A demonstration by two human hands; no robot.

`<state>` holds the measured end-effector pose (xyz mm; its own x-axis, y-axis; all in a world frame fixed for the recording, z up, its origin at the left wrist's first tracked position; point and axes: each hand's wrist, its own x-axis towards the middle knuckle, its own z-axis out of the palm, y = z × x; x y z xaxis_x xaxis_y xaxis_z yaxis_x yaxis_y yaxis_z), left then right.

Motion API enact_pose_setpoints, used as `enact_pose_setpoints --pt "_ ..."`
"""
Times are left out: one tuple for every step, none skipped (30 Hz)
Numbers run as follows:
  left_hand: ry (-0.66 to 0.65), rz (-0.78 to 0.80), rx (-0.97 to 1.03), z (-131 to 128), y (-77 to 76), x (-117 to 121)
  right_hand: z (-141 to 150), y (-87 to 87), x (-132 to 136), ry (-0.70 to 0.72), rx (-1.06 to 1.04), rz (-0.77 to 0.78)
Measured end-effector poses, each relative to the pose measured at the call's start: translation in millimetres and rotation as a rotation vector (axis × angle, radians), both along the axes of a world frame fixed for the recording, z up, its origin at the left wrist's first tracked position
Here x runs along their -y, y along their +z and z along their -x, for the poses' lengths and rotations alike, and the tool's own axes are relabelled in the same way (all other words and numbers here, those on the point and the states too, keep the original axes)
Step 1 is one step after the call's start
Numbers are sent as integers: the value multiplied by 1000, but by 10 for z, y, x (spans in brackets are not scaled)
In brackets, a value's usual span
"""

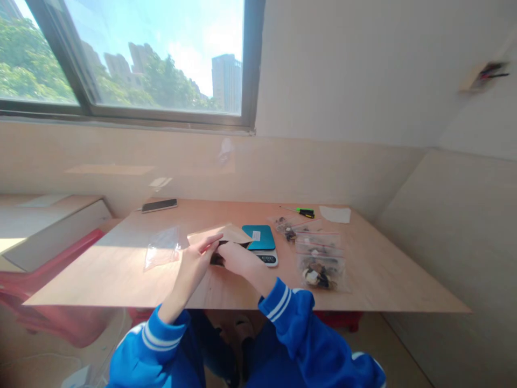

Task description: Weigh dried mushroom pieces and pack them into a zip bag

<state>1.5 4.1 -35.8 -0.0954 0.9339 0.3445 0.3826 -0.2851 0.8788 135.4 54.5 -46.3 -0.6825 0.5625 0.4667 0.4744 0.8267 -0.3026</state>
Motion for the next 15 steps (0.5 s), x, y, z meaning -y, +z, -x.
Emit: enact_pose_setpoints --pt "-21 23 17 33 33 -28 1 11 -27 24 31 4" --pt "-50 49 41 66 61 -56 -8 33 -51 49 64 9" --pt "-75 78 72 99 86 -85 -20 60 -69 72 93 13" --pt "-99 106 109 130 108 -113 -32 90 -78 88 110 15" --pt "-120 136 148 160 131 -140 -39 120 -79 99 121 15" --pt "-132 163 185 189 154 -165 -41 147 -70 104 122 10" --pt "-142 186 216 219 180 -188 -38 171 -54 105 119 -2" --pt "-151 203 240 249 208 -208 -31 192 -31 104 114 -21" --pt "-159 218 254 280 237 -226 -23 210 -5 103 109 -43" --pt "-167 230 260 311 267 -241 -16 227 22 105 108 -65" --pt "-176 241 258 342 296 -255 -10 242 47 106 111 -86" --pt "-185 250 251 372 323 -268 -7 255 68 105 116 -101" --pt "-193 255 240 400 347 -280 -5 266 83 103 120 -112" --pt "-199 257 228 424 368 -292 -6 274 91 101 119 -120" --pt "-205 258 216 444 385 -303 -8 279 93 101 114 -128"
